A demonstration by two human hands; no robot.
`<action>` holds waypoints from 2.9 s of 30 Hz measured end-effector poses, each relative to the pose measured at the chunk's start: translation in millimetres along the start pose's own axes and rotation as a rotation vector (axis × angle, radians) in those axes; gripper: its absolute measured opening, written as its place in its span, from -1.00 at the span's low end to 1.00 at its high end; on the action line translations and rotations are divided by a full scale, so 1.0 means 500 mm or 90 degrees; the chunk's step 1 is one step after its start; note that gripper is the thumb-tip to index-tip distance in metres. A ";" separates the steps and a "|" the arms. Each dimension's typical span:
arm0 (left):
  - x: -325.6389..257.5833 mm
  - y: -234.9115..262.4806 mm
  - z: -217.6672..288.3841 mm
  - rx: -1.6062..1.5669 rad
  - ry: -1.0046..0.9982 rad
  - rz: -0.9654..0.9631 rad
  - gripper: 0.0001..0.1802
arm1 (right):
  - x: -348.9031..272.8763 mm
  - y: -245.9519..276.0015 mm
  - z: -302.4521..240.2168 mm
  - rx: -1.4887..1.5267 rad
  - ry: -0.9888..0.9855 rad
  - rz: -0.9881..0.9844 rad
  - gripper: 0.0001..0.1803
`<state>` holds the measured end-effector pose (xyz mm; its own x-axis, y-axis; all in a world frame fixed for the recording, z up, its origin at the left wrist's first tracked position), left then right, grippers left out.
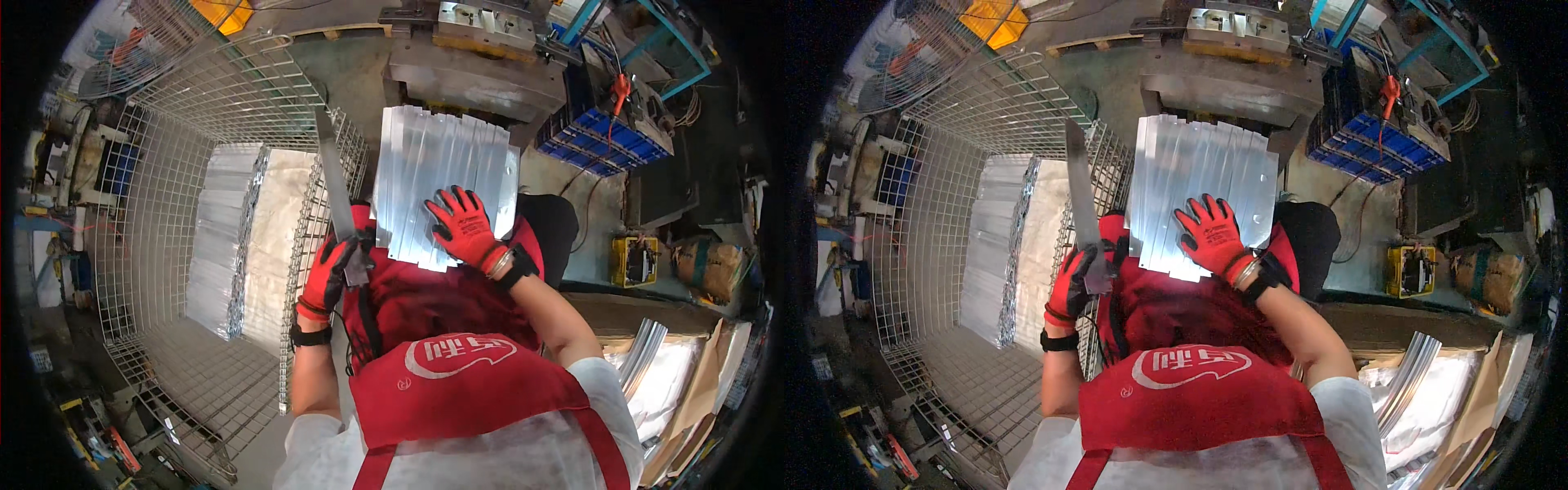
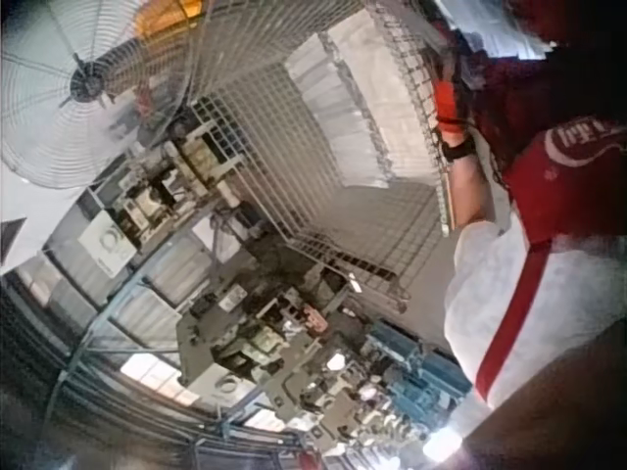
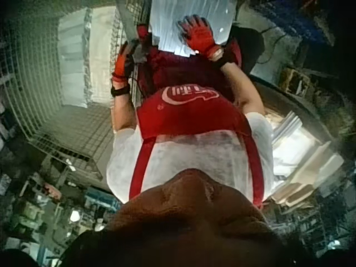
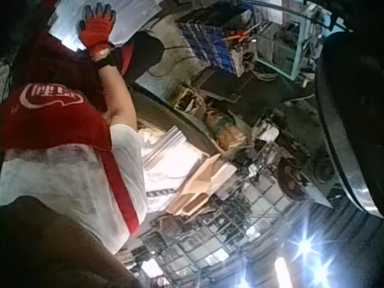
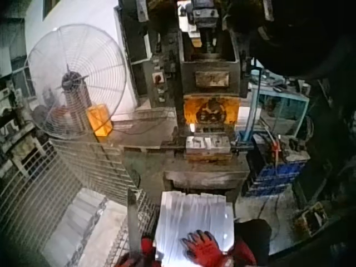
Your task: Operating a stamping press to process and stack metal sheets.
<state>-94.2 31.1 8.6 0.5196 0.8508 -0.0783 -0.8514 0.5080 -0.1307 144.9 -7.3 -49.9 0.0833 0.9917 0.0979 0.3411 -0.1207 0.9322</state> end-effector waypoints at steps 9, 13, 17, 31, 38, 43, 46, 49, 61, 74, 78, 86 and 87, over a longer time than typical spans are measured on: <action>0.017 -0.015 -0.113 -0.083 0.120 -0.005 -0.65 | -0.024 -0.029 0.022 -0.074 -0.031 -0.062 -0.47; 0.047 -0.047 -0.114 -0.044 0.103 -0.057 -0.65 | -0.018 -0.031 0.025 -0.033 -0.057 -0.053 -0.48; 0.107 -0.045 -0.193 0.231 0.125 -0.209 -0.57 | -0.010 0.006 0.052 0.083 -0.119 0.029 -0.51; 0.148 -0.077 -0.164 0.950 0.020 -0.214 -0.45 | 0.020 0.086 0.241 -0.063 -0.410 -0.026 -0.28; 0.144 -0.160 -0.086 0.969 -0.118 -0.116 -0.15 | 0.049 0.041 0.125 -0.118 -0.265 0.057 -0.15; 0.138 -0.160 -0.160 0.890 -0.054 -0.090 -0.08 | 0.036 -0.044 0.088 -0.076 -0.268 -0.031 -0.08; 0.141 -0.157 -0.160 0.873 -0.058 -0.088 -0.08 | 0.033 -0.047 0.100 -0.055 -0.299 -0.046 -0.07; 0.137 -0.164 -0.157 0.900 -0.040 -0.082 -0.10 | 0.024 -0.047 0.110 -0.068 -0.326 -0.063 -0.05; 0.135 -0.165 -0.169 0.868 -0.031 -0.036 -0.08 | 0.001 -0.029 0.133 -0.093 -0.364 -0.030 -0.10; 0.133 -0.160 -0.197 0.881 -0.068 -0.030 -0.09 | 0.023 -0.042 0.057 -0.090 -0.112 0.008 -0.33; 0.133 -0.163 -0.191 0.888 -0.026 -0.034 -0.09 | 0.022 -0.045 0.059 -0.141 -0.176 -0.013 -0.31; 0.136 -0.164 -0.186 0.888 -0.062 -0.033 -0.05 | 0.023 -0.064 0.078 -0.101 -0.157 -0.032 -0.28; 0.135 -0.164 -0.183 0.892 -0.070 -0.030 -0.04 | 0.024 -0.064 0.078 -0.098 -0.150 -0.027 -0.25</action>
<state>17.3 34.5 -76.5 0.5967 0.8023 -0.0164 -0.2303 0.1909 0.9542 171.6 6.6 -92.0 0.2941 0.9557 -0.0089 0.2038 -0.0536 0.9775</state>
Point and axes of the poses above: each hand's wrist, its own x-axis towards the middle knuckle, its own y-axis out of the back of the hand, z = x × y, the point moved 5 cm from there along x, towards the middle knuckle, and after that the axes turned 12 degrees about -y, right-handed, at the moved point
